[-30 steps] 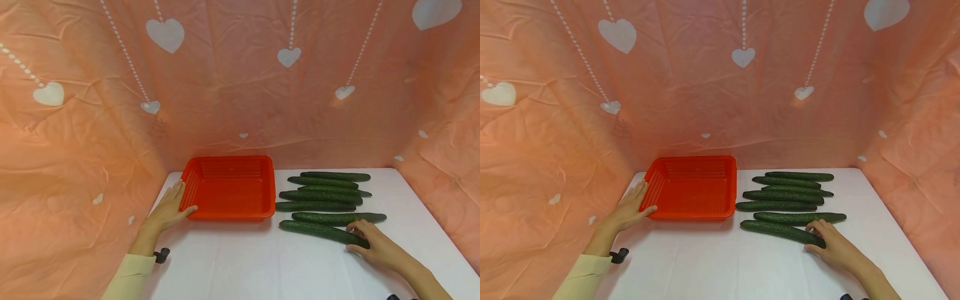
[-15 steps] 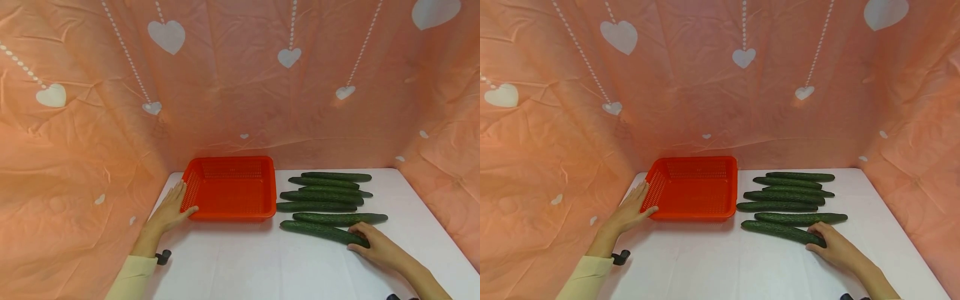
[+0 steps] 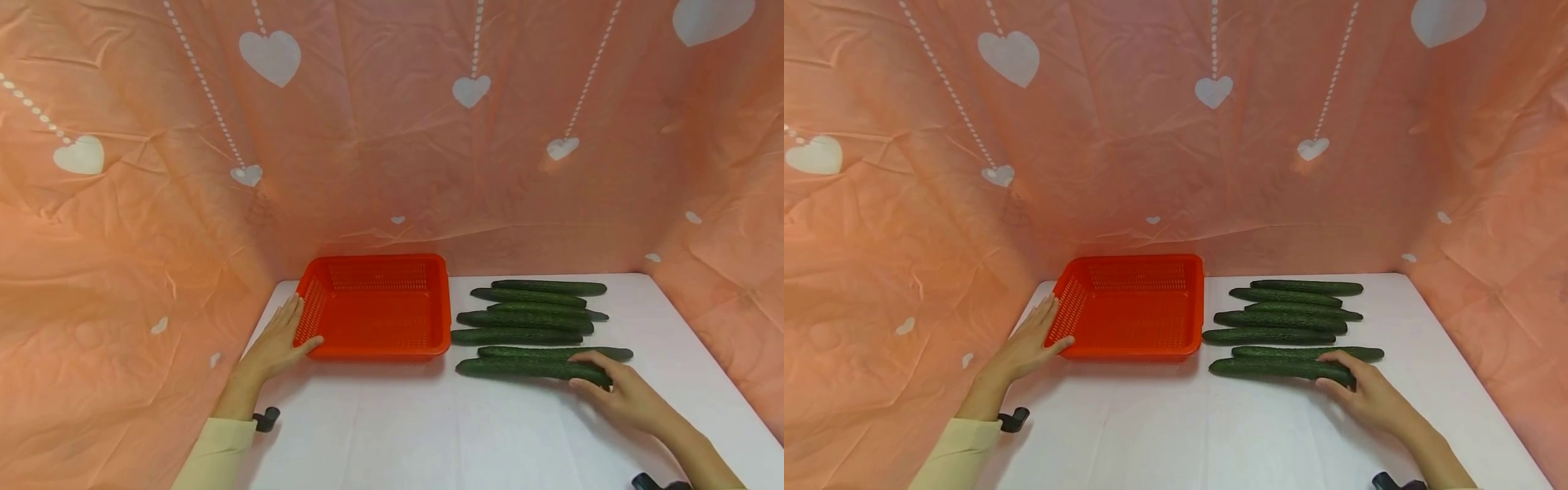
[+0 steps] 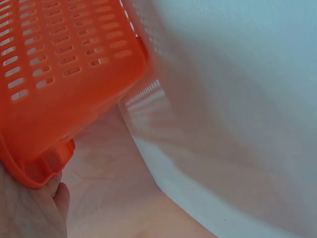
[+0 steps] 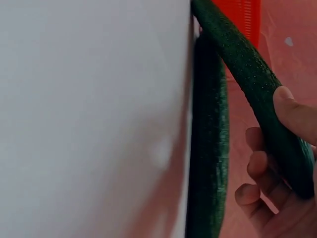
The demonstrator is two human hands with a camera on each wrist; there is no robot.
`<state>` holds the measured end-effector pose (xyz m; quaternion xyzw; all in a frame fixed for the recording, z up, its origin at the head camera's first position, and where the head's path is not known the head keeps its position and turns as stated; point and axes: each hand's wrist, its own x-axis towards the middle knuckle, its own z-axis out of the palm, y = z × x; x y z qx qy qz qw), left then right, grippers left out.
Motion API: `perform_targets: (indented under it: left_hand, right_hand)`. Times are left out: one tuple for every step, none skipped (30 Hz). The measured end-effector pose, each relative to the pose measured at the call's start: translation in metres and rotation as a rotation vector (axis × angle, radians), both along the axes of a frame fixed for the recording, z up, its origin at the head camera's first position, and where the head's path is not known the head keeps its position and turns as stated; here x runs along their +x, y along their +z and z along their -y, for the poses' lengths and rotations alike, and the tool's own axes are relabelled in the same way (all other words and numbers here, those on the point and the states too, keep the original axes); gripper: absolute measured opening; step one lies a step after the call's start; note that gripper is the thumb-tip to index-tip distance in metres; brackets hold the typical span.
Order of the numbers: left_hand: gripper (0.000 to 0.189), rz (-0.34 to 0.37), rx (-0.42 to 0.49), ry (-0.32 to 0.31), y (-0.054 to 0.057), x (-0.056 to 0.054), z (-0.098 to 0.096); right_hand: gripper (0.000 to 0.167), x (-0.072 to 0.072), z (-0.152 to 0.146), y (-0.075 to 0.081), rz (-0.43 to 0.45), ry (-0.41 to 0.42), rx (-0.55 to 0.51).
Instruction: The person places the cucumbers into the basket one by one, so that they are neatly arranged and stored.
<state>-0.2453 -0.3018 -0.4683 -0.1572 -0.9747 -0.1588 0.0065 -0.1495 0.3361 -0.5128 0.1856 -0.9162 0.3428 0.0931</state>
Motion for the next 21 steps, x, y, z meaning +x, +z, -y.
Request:
perform_targets:
  left_hand:
    - [0.107,0.002,0.0,0.0,0.0,0.0,0.0]
    - [0.107,0.002,0.0,-0.001,0.0,0.0,0.0]
    - [0.107,0.001,0.0,-0.004,0.0,0.0,0.0]
    - [0.107,0.0,0.001,-0.006,0.0,-0.001,0.0]
    - [0.107,-0.001,0.002,-0.007,0.0,0.0,0.0]
    - [0.107,-0.002,0.004,-0.005,0.0,0.0,0.0]
    - [0.107,-0.007,0.005,-0.008,0.0,0.0,0.0]
    - [0.106,-0.012,0.008,-0.011,0.0,0.0,0.0]
    - [0.106,-0.018,0.009,-0.014,0.0,0.0,0.0]
    - [0.106,-0.019,0.009,-0.012,-0.001,0.0,0.0]
    - [0.106,-0.02,0.009,-0.011,-0.001,0.0,0.0]
    - [0.106,-0.019,0.008,-0.01,-0.001,0.0,0.0]
    - [0.106,-0.018,0.006,-0.009,-0.001,0.0,0.0]
    - [0.106,-0.015,0.003,-0.005,-0.001,0.0,0.0]
    - [0.106,-0.011,0.0,-0.002,-0.001,0.0,0.001]
    - [0.106,-0.007,-0.003,0.002,-0.001,0.0,0.001]
    - [0.106,-0.006,-0.006,0.002,-0.002,0.0,0.001]
    - [0.106,-0.006,-0.008,0.002,-0.002,-0.001,0.001]
    - [0.106,-0.007,-0.01,0.001,-0.002,-0.001,0.001]
    - [0.106,-0.009,-0.011,0.0,-0.002,-0.001,0.002]
    - [0.106,-0.012,-0.012,-0.002,-0.002,-0.001,0.002]
  right_hand:
    - [0.036,0.0,0.0,0.002,-0.038,-0.001,0.006]
    - [0.036,0.0,0.0,0.003,-0.068,-0.003,0.006]
    - [0.037,0.0,-0.001,0.004,-0.087,0.0,0.0]
    - [0.038,-0.001,-0.001,0.006,-0.103,0.001,-0.01]
    - [0.039,0.0,-0.002,0.007,-0.113,-0.005,-0.017]
    - [0.04,0.0,-0.002,0.009,-0.121,-0.009,-0.023]
    - [0.04,0.0,-0.003,0.011,-0.125,-0.017,-0.028]
    - [0.041,0.0,-0.004,0.013,-0.117,-0.024,-0.041]
    - [0.04,0.0,-0.004,0.016,-0.114,-0.039,-0.046]
    - [0.04,0.0,-0.005,0.019,-0.109,-0.05,-0.051]
    - [0.04,0.0,-0.005,0.021,-0.102,-0.062,-0.055]
    - [0.04,0.0,-0.006,0.024,-0.096,-0.073,-0.058]
    - [0.04,0.0,-0.006,0.028,-0.09,-0.084,-0.064]
    - [0.039,0.0,-0.006,0.031,-0.09,-0.093,-0.069]
    - [0.039,-0.001,-0.006,0.033,-0.091,-0.102,-0.074]
    - [0.039,-0.002,-0.006,0.036,-0.094,-0.107,-0.081]
    - [0.039,-0.002,-0.005,0.038,-0.099,-0.111,-0.091]
    - [0.039,-0.003,-0.005,0.04,-0.104,-0.116,-0.097]
    - [0.039,-0.004,-0.004,0.042,-0.108,-0.119,-0.107]
    - [0.039,-0.005,-0.003,0.044,-0.105,-0.123,-0.116]
    - [0.039,-0.006,-0.002,0.045,-0.104,-0.129,-0.122]
